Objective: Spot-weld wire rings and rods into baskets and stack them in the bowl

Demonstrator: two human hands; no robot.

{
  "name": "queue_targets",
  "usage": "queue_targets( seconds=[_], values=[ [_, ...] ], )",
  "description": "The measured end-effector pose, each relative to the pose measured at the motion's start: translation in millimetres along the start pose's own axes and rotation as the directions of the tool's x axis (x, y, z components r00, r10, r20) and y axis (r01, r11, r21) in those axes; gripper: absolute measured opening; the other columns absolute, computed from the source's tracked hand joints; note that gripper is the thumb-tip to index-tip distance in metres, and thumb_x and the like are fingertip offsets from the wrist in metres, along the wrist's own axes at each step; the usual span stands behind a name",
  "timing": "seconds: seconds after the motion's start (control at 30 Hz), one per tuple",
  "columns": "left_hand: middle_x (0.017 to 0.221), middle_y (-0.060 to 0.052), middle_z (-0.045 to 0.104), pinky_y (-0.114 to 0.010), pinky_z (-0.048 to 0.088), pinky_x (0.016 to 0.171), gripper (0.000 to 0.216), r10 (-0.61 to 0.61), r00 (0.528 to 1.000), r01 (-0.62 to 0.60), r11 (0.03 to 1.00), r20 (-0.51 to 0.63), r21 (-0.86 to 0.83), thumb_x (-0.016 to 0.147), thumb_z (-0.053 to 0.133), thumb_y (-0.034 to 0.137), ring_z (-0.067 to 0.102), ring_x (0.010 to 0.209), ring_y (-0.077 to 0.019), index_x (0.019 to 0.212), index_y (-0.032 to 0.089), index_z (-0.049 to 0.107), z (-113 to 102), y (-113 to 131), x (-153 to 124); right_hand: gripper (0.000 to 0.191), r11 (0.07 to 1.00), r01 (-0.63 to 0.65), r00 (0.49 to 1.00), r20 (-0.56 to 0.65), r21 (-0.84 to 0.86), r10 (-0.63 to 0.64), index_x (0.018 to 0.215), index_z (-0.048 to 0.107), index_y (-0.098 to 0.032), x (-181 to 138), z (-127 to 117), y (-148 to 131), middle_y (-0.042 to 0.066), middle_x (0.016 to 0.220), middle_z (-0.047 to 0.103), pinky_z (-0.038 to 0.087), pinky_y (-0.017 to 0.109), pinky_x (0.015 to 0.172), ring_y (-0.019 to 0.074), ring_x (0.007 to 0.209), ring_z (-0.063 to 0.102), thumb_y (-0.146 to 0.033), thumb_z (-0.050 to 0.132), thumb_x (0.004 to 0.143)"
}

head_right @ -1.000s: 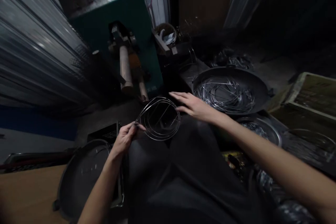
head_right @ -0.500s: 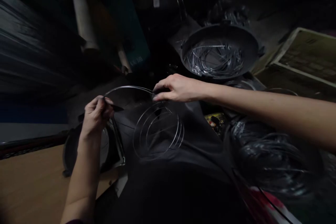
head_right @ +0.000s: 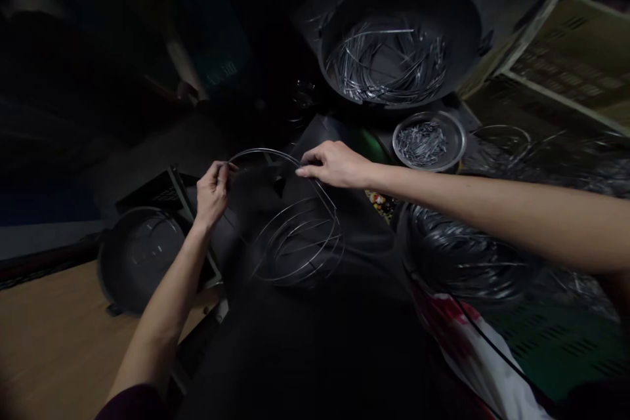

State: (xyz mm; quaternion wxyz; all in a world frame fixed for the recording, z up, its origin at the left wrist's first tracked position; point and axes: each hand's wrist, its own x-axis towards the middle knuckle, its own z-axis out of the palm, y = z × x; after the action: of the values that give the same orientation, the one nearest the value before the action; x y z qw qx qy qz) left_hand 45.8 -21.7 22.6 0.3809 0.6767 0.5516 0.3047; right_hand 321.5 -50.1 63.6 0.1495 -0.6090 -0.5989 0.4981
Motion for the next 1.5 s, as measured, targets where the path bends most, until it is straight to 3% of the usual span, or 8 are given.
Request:
queue_targets(
  seconds=[0.37, 0.77, 0.9, 1.0, 1.17, 1.3, 1.4, 1.5],
  values=[
    [0.057, 0.004, 0.041, -0.019, 0.030, 0.054, 0.035, 0.027, 0.999, -0.026, 0.998, -0.023, 0.058, 0.092, 0.043, 0.044, 0.037, 0.052, -0.0082, 0.085, 0.017, 0.064, 7.8, -4.5, 5.3, 0.028, 1.000, -0.028, 0.996, 0.087, -0.014, 0.029, 0.095, 0.072, -0.018, 7.6, -8.2, -2.2, 0.001, 0.069, 0.062, 0.035, 0.024, 0.059, 0.0144, 0.065, 0.054, -0.040, 0.066, 0.078],
    [0.056, 0.004, 0.041, -0.019, 0.032, 0.055, 0.035, -0.017, 1.000, 0.018, 1.000, -0.021, 0.017, 0.092, 0.043, 0.044, 0.039, 0.051, -0.0086, 0.088, 0.017, 0.066, 6.0, -17.7, 7.5, 0.016, 0.930, -0.116, 0.975, 0.216, 0.349, 0.040, 0.074, 0.068, -0.015, 24.0, 1.3, -2.8, 0.001, 0.067, 0.061, 0.040, 0.019, 0.054, 0.0109, 0.062, 0.054, -0.031, 0.073, 0.074],
    [0.075, -0.002, 0.061, -0.024, 0.042, 0.075, 0.032, -0.022, 0.999, 0.015, 0.991, 0.048, 0.135, 0.091, 0.047, 0.042, 0.056, 0.072, -0.0143, 0.100, 0.020, 0.068, -0.2, -27.6, 27.1, 0.022, 0.882, -0.213, 0.966, 0.226, 0.420, 0.126, 0.067, 0.062, -0.013, 26.9, 7.5, -21.0, 0.000, 0.056, 0.054, 0.031, 0.016, 0.043, 0.0058, 0.048, 0.044, -0.030, 0.073, 0.077],
    [0.104, -0.006, 0.065, -0.034, 0.040, 0.093, 0.037, -0.017, 0.999, 0.009, 0.976, 0.035, 0.220, 0.088, 0.054, 0.038, 0.058, 0.099, -0.0197, 0.121, 0.023, 0.060, -24.1, -18.9, 34.9, 0.025, 0.810, -0.271, 0.961, 0.202, 0.520, 0.191, 0.066, 0.057, -0.013, 35.5, 15.4, -37.7, -0.001, 0.054, 0.051, 0.023, 0.014, 0.035, 0.0028, 0.041, 0.037, -0.029, 0.070, 0.081],
    [0.108, -0.006, 0.064, -0.029, 0.042, 0.093, 0.035, 0.077, 0.958, -0.052, 0.994, -0.276, 0.100, 0.092, 0.046, 0.039, 0.059, 0.101, -0.0159, 0.119, 0.019, 0.057, -74.7, 17.4, -7.6, 0.028, 0.652, -0.282, 0.946, 0.091, 0.704, 0.312, 0.066, 0.048, -0.013, 53.8, 25.9, -63.2, -0.004, 0.052, 0.045, 0.018, 0.012, 0.030, 0.0015, 0.035, 0.033, -0.020, 0.053, 0.093],
    [0.088, -0.002, 0.063, -0.025, 0.045, 0.084, 0.024, -0.053, 0.871, 0.090, 0.995, -0.489, 0.053, 0.091, 0.046, 0.039, 0.059, 0.084, -0.0125, 0.096, 0.019, 0.058, -69.9, 14.9, -64.7, 0.029, 0.499, -0.228, 0.927, 0.031, 0.836, 0.374, 0.066, 0.047, -0.012, 61.6, 31.3, -71.7, -0.004, 0.051, 0.044, 0.024, 0.011, 0.031, 0.0015, 0.035, 0.035, -0.016, 0.047, 0.095],
    [0.091, -0.003, 0.063, -0.026, 0.045, 0.085, 0.022, -0.189, 0.885, 0.189, 0.981, -0.425, -0.043, 0.089, 0.050, 0.039, 0.059, 0.088, -0.0138, 0.095, 0.018, 0.056, -43.8, 0.3, -88.5, 0.030, 0.400, -0.160, 0.909, -0.023, 0.903, 0.416, 0.066, 0.047, -0.012, 65.0, 32.2, -75.0, -0.003, 0.051, 0.045, 0.027, 0.011, 0.032, 0.0023, 0.037, 0.037, -0.015, 0.044, 0.096],
    [0.101, -0.006, 0.064, -0.029, 0.044, 0.089, 0.026, -0.249, 0.928, 0.208, 0.964, -0.278, -0.168, 0.087, 0.053, 0.039, 0.059, 0.097, -0.0163, 0.101, 0.017, 0.057, -22.3, -3.9, -85.5, 0.029, 0.343, -0.083, 0.910, -0.069, 0.936, 0.409, 0.067, 0.046, -0.013, 70.3, 29.3, -83.3, -0.003, 0.053, 0.047, 0.032, 0.011, 0.034, 0.0029, 0.038, 0.040, -0.016, 0.044, 0.096]
  ],
)
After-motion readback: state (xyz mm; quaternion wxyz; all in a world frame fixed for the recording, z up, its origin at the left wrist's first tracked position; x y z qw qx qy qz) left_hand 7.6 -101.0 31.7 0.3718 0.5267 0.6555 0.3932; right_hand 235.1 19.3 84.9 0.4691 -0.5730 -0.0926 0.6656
